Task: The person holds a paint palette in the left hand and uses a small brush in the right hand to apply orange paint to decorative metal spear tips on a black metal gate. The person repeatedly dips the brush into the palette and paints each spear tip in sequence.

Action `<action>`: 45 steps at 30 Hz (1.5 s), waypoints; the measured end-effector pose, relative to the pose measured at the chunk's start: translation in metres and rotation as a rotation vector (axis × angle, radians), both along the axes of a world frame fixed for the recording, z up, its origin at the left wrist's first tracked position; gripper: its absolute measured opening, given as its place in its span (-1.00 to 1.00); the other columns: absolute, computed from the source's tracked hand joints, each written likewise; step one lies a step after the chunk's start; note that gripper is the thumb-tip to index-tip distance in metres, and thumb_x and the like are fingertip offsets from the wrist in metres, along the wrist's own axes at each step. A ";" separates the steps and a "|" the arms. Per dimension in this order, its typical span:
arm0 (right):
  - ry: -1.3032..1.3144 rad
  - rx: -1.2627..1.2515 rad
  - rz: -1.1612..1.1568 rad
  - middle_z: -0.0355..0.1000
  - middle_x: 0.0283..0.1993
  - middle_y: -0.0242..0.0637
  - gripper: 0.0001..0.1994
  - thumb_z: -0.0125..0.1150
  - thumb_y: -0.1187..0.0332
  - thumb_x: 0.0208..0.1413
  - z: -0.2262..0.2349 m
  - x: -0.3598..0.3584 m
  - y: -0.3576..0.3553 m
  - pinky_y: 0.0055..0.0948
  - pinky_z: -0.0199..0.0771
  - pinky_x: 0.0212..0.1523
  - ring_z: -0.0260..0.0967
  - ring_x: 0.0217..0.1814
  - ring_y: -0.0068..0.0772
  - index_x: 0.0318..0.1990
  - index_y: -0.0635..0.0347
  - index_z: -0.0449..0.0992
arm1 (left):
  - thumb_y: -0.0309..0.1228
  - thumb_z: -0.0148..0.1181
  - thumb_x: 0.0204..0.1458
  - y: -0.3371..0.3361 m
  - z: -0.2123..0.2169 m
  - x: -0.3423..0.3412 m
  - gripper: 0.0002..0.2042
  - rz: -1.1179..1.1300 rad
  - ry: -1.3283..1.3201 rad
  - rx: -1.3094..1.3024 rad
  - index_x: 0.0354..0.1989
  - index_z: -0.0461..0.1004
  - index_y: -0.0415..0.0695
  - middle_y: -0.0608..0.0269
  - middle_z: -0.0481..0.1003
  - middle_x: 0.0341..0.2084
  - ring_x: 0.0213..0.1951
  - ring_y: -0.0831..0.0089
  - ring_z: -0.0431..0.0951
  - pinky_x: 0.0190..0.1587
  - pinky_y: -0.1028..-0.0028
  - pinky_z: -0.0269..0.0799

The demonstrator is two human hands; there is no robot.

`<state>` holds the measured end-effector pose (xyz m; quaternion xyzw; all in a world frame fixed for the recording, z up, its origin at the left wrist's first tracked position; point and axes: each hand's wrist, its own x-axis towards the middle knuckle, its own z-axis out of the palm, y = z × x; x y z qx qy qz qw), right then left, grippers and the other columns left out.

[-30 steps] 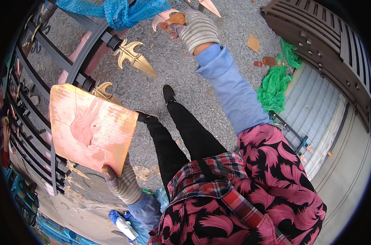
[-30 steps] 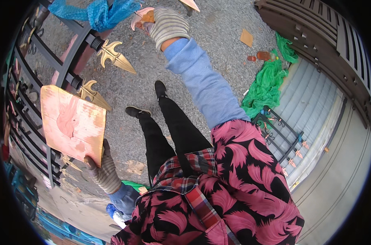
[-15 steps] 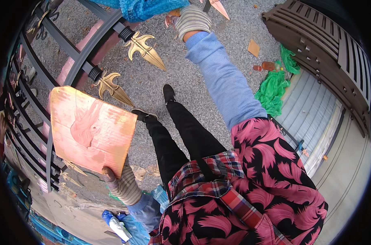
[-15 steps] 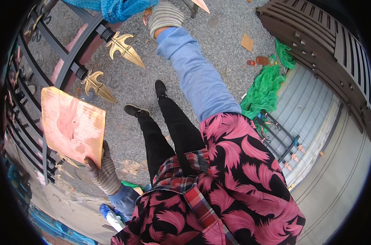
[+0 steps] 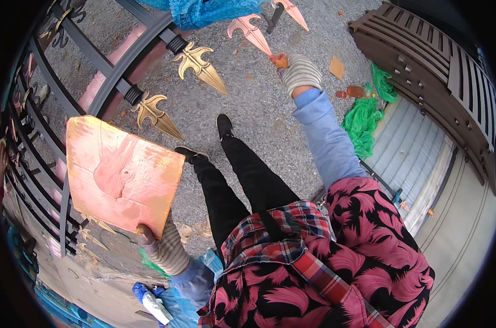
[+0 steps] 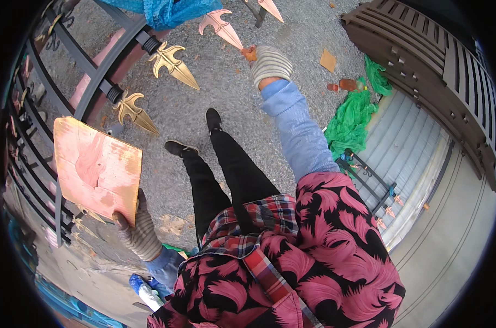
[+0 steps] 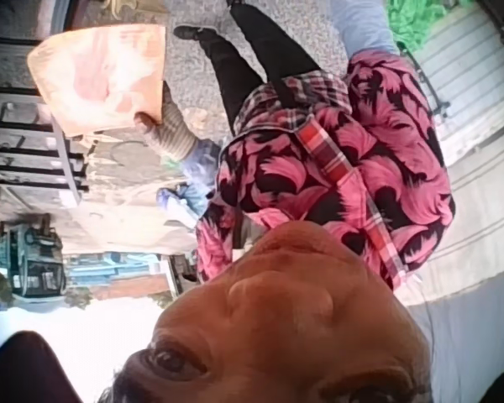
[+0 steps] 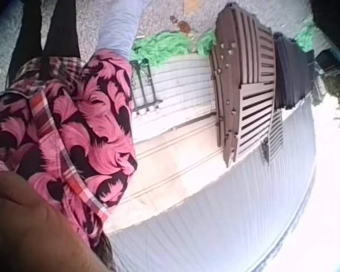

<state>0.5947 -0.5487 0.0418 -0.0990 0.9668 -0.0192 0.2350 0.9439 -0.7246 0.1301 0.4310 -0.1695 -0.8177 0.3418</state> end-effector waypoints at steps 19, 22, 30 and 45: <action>0.283 -0.405 0.061 0.41 -0.28 -0.13 -0.62 0.32 0.19 -0.23 0.000 0.052 -0.115 -0.33 0.39 -0.21 0.38 -0.24 -0.17 -0.26 0.23 0.49 | -0.37 0.26 -0.16 -0.019 -0.007 0.017 -0.27 0.028 0.010 0.029 0.19 0.00 -0.18 0.21 0.09 0.16 0.18 0.31 0.06 0.27 0.30 -0.15; 0.190 -0.280 0.090 0.41 -0.26 -0.13 -0.63 0.30 0.18 -0.22 -0.013 0.045 -0.134 -0.31 0.39 -0.21 0.38 -0.24 -0.15 -0.26 0.21 0.48 | -0.35 0.26 -0.16 -0.021 -0.008 0.021 -0.26 0.036 -0.010 0.026 0.19 -0.01 -0.18 0.21 0.08 0.16 0.18 0.31 0.05 0.27 0.29 -0.16; 0.134 -0.054 0.294 0.43 -0.26 -0.16 -0.69 0.27 0.27 -0.20 -0.014 0.039 -0.154 -0.31 0.41 -0.22 0.39 -0.26 -0.12 -0.25 0.19 0.47 | -0.32 0.27 -0.17 -0.031 -0.015 0.033 -0.25 0.080 -0.077 -0.007 0.17 -0.02 -0.28 0.08 0.09 0.14 0.17 0.20 0.06 0.24 0.10 -0.10; 0.600 -0.196 0.445 0.36 -0.19 -0.23 -0.68 0.29 0.39 -0.30 -0.025 0.026 -0.126 -0.29 0.37 -0.16 0.30 -0.10 -0.19 -0.27 0.10 0.46 | -0.36 0.25 -0.16 -0.042 -0.022 0.043 -0.28 0.101 -0.009 0.048 0.15 0.00 -0.33 0.06 0.09 0.13 0.16 0.19 0.06 0.25 0.09 -0.14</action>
